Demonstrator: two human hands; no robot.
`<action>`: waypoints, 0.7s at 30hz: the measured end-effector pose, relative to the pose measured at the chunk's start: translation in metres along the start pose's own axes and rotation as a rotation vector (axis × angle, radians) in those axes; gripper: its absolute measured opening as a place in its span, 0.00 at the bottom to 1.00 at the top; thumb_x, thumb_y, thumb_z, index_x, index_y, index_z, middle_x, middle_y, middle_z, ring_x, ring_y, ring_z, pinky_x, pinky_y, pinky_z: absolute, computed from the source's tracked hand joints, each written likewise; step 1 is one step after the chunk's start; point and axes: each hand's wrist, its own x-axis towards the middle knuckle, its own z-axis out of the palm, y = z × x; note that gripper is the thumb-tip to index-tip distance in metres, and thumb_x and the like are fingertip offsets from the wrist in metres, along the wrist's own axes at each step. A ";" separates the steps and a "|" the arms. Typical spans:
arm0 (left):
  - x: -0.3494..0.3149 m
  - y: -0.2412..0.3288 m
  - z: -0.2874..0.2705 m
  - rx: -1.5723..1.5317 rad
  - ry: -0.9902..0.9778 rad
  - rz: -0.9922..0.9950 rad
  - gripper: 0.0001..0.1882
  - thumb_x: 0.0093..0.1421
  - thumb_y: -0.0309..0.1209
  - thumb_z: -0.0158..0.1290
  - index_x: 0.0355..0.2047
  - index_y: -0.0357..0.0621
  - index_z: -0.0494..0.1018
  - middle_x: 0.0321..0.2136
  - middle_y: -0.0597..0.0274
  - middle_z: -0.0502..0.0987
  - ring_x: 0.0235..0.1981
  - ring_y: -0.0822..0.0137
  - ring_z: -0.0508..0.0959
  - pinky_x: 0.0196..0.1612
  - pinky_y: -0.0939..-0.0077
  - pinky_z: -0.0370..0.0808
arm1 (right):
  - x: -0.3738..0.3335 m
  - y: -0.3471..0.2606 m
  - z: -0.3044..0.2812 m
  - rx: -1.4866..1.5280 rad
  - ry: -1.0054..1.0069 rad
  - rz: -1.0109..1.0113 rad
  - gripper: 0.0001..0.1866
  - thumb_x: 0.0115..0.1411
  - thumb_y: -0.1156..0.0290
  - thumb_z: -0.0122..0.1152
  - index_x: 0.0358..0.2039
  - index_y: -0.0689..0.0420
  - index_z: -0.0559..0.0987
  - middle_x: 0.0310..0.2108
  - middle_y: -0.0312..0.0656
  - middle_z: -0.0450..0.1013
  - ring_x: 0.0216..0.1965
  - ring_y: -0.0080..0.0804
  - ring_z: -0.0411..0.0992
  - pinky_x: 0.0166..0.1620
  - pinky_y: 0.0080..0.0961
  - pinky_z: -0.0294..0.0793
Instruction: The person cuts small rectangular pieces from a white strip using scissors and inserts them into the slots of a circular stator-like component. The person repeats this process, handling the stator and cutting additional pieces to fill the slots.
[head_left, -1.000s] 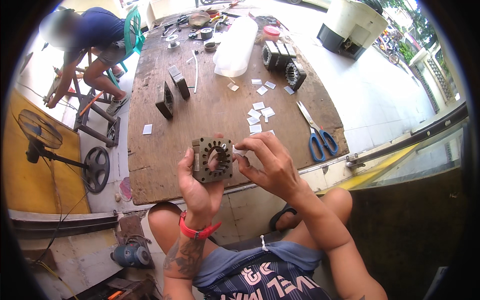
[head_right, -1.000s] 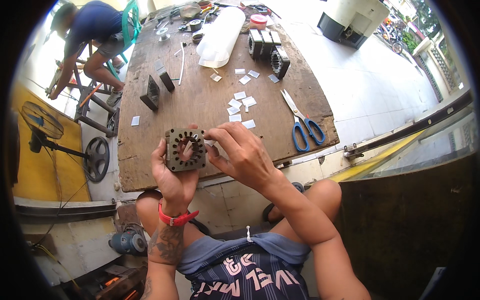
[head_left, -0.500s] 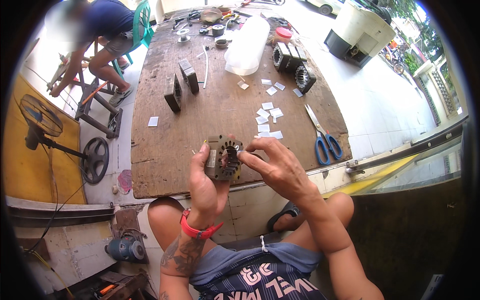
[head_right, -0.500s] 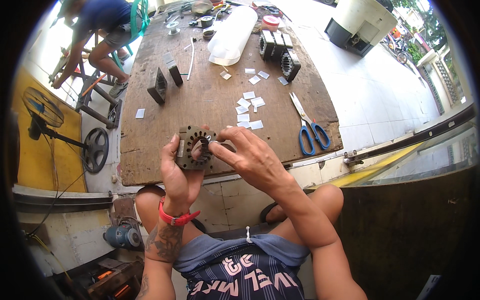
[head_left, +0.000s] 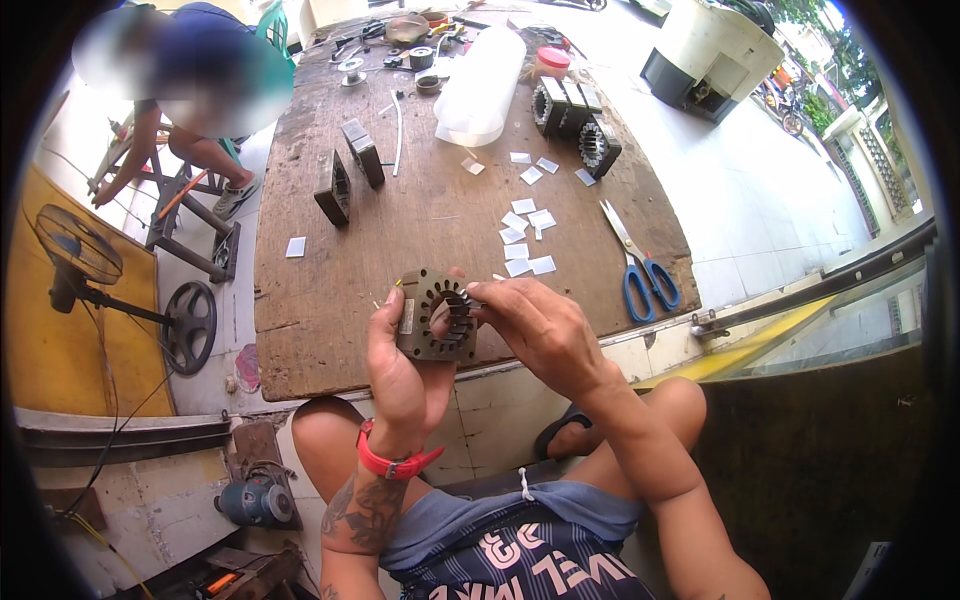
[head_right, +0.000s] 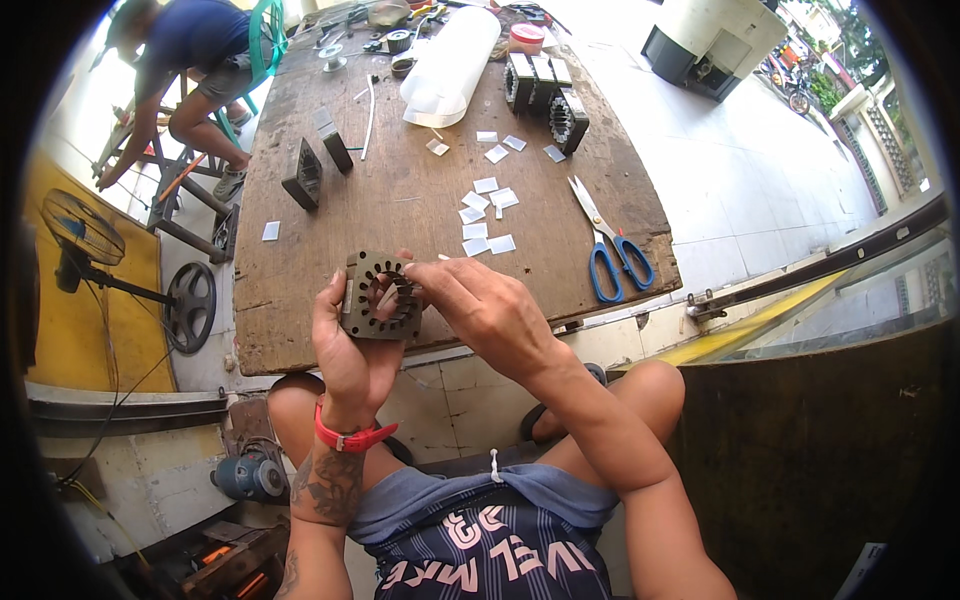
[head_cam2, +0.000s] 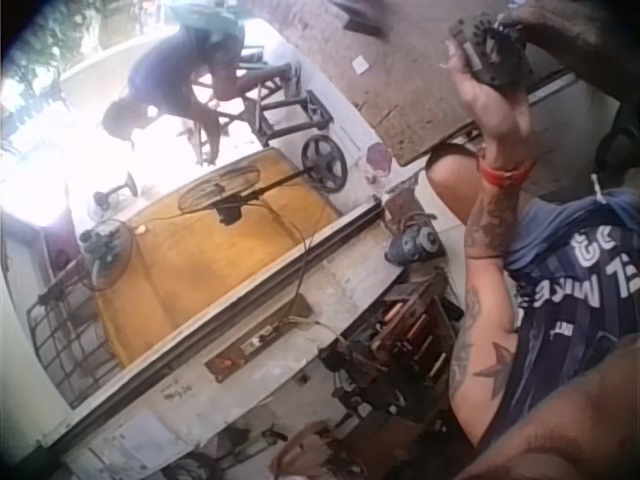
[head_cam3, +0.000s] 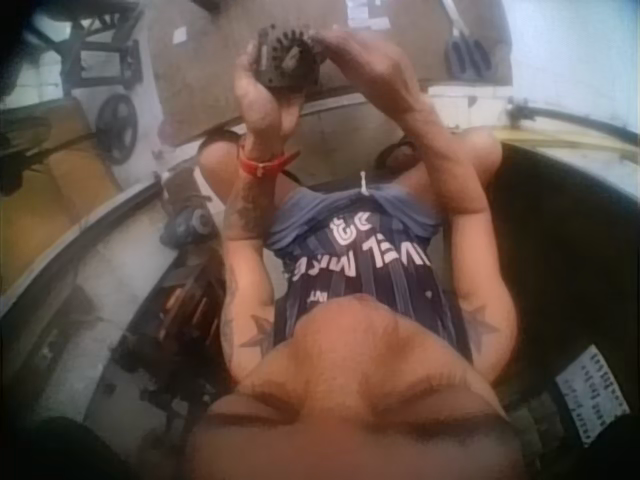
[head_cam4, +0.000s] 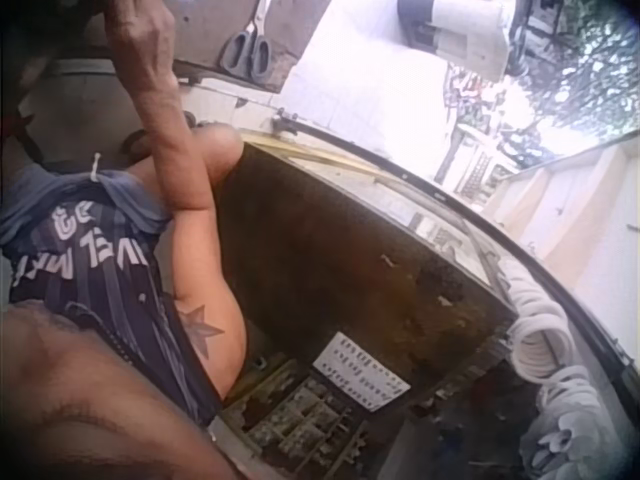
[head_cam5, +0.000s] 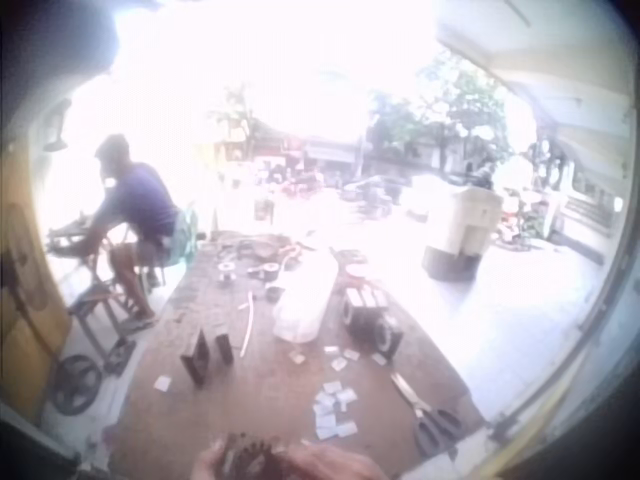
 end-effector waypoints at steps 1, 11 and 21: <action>0.000 0.000 -0.001 -0.017 -0.027 0.008 0.28 0.78 0.47 0.35 0.59 0.38 0.72 0.57 0.51 0.78 0.54 0.62 0.78 0.61 0.60 0.74 | 0.000 0.000 0.000 0.028 0.013 0.014 0.20 0.61 0.76 0.69 0.55 0.56 0.80 0.44 0.43 0.80 0.44 0.45 0.82 0.45 0.35 0.84; 0.003 0.002 -0.004 -0.016 -0.050 0.020 0.28 0.78 0.48 0.36 0.59 0.38 0.72 0.57 0.50 0.79 0.56 0.61 0.78 0.60 0.60 0.75 | -0.008 -0.018 0.007 -0.131 -0.034 0.097 0.20 0.63 0.67 0.72 0.53 0.57 0.80 0.50 0.45 0.77 0.51 0.46 0.79 0.53 0.39 0.81; -0.001 0.002 0.000 0.173 -0.062 -0.049 0.33 0.77 0.50 0.33 0.61 0.33 0.72 0.57 0.49 0.79 0.52 0.62 0.79 0.60 0.62 0.73 | -0.006 -0.011 0.001 0.384 0.062 0.478 0.14 0.63 0.70 0.73 0.45 0.62 0.80 0.42 0.48 0.78 0.43 0.40 0.80 0.47 0.35 0.79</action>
